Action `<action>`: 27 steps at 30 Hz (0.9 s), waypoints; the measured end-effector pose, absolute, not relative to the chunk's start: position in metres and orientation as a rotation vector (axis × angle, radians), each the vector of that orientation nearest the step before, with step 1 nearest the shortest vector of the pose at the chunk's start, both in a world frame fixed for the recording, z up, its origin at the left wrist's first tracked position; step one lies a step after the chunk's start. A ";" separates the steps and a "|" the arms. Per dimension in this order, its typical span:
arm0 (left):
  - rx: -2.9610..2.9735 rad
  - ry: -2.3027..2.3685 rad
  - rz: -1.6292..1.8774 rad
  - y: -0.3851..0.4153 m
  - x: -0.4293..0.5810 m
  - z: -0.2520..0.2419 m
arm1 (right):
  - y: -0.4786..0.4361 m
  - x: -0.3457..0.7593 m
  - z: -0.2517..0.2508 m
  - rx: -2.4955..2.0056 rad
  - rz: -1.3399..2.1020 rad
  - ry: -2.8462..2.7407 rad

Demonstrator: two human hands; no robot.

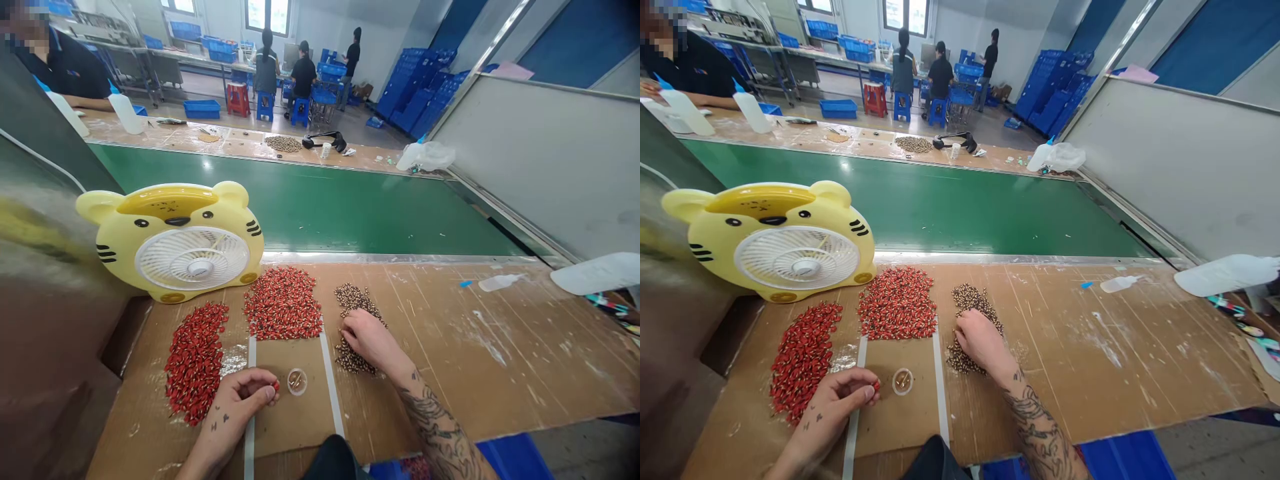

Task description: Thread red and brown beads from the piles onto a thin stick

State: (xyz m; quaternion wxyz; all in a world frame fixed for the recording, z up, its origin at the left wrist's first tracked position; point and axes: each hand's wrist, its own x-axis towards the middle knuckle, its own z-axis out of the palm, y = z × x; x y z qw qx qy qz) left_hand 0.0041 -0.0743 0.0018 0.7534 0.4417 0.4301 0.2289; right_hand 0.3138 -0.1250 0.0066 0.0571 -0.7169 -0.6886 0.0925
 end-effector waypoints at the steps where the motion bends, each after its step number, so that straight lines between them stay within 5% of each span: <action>1: 0.961 0.934 0.500 -0.074 0.005 0.002 | -0.126 0.314 0.007 -2.173 0.281 -2.073; 27: 0.945 0.928 0.518 -0.078 0.004 -0.001 | -0.090 0.297 0.002 -1.973 0.435 -2.016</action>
